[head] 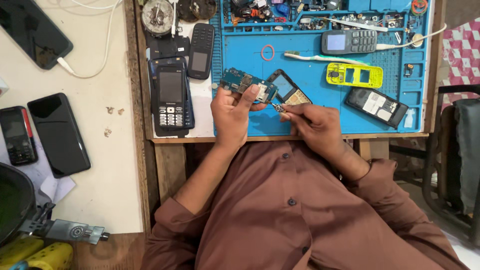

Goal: The person disassembles a yellow mobile phone, removes the battery and back cover, and extracts the motherboard. They use a screwdriver to loosen components on the board and a toothbrush to clean the contacts. The person handles the phone casing, battery, and internal components throughout the process.

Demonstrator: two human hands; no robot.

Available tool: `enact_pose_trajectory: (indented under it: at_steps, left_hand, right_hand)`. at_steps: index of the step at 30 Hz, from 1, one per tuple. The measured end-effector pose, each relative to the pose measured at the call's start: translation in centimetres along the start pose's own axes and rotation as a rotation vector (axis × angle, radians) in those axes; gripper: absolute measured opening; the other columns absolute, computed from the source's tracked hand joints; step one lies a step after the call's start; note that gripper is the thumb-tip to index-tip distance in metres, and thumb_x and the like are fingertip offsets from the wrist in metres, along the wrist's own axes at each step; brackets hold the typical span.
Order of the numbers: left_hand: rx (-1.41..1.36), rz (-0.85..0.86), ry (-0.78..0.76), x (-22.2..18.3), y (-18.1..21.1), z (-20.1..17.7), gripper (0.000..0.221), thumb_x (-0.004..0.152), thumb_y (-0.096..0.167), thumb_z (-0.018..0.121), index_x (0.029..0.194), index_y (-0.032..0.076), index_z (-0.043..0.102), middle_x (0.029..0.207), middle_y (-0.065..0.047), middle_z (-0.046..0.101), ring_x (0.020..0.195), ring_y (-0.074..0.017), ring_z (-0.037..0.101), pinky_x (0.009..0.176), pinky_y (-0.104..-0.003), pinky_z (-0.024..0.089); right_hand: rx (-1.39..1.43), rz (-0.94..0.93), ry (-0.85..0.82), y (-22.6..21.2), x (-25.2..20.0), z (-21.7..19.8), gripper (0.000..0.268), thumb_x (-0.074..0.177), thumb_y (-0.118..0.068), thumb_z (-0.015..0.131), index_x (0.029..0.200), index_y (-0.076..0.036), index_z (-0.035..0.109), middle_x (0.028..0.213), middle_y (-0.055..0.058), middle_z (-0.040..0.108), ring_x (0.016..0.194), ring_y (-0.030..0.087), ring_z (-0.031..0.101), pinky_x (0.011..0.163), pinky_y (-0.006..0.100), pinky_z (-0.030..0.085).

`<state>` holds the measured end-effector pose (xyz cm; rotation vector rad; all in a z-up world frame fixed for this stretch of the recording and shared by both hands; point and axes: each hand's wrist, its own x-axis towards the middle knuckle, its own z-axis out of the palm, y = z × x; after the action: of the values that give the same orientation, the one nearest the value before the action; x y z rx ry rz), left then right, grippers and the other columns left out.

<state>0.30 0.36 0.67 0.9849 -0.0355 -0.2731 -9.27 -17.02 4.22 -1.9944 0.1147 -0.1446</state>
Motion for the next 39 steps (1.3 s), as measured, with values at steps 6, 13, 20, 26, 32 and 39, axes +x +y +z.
enact_pose_trajectory:
  at_steps: [6,13,20,26,32,39]
  left_hand:
    - [-0.050,-0.021,-0.030,0.0,0.1,-0.4,0.026,0.098,0.013,0.076,0.113,-0.003,0.060,0.100,-0.009,0.070,0.084,-0.0133,0.070,0.069,-0.032,0.067]
    - [0.033,0.018,0.024,-0.1,-1.1,0.0,0.025,0.097,0.013,0.076,0.111,-0.003,0.062,0.101,-0.009,0.072,0.085,-0.0138,0.072,0.071,-0.031,0.068]
    - [-0.003,-0.005,-0.024,0.1,-0.4,-0.2,0.026,0.098,0.013,0.075,0.114,-0.003,0.061,0.102,-0.010,0.071,0.085,-0.0141,0.072,0.070,-0.030,0.067]
    - [-0.017,-0.024,-0.061,0.0,0.4,-0.2,0.028,0.099,0.015,0.074,0.116,-0.002,0.060,0.104,-0.010,0.071,0.086,-0.0137,0.072,0.071,-0.031,0.068]
    - [-0.030,-0.037,-0.053,-0.1,0.0,-0.4,0.029,0.099,0.016,0.075,0.116,-0.003,0.060,0.102,-0.011,0.071,0.085,-0.0143,0.071,0.071,-0.031,0.068]
    - [-0.020,-0.044,-0.066,0.1,0.1,-0.5,0.031,0.098,0.017,0.075,0.115,-0.003,0.060,0.101,-0.011,0.071,0.085,-0.0146,0.072,0.070,-0.031,0.068]
  right_hand:
    - [-0.053,0.003,-0.014,-0.7,0.2,-0.2,0.016,0.098,-0.003,0.072,0.114,-0.001,0.075,0.087,0.006,0.078,0.056,0.009,0.061,0.052,0.025,0.050]
    - [-0.624,-0.521,0.160,-2.5,-0.1,-0.1,0.014,0.093,-0.005,0.084,0.102,-0.003,0.074,0.083,0.011,0.072,0.069,0.027,0.070,0.060,0.037,0.053]
    - [-0.428,-0.395,0.106,-0.9,0.5,0.2,0.014,0.093,-0.007,0.082,0.103,-0.002,0.074,0.098,0.012,0.076,0.082,0.024,0.076,0.069,0.031,0.058]
    - [-0.305,-0.303,0.061,-0.4,0.3,0.0,0.015,0.096,-0.005,0.078,0.110,-0.001,0.074,0.094,0.010,0.077,0.082,0.018,0.077,0.070,0.028,0.058]
    - [-0.178,-0.148,0.010,-0.2,0.0,-0.1,0.013,0.098,-0.003,0.074,0.110,0.000,0.075,0.086,0.007,0.077,0.077,0.011,0.073,0.067,0.024,0.056]
    - [-0.029,0.127,-0.013,-0.3,0.3,-0.3,0.012,0.097,-0.005,0.072,0.107,-0.002,0.078,0.077,0.005,0.077,0.057,0.006,0.052,0.050,0.025,0.043]
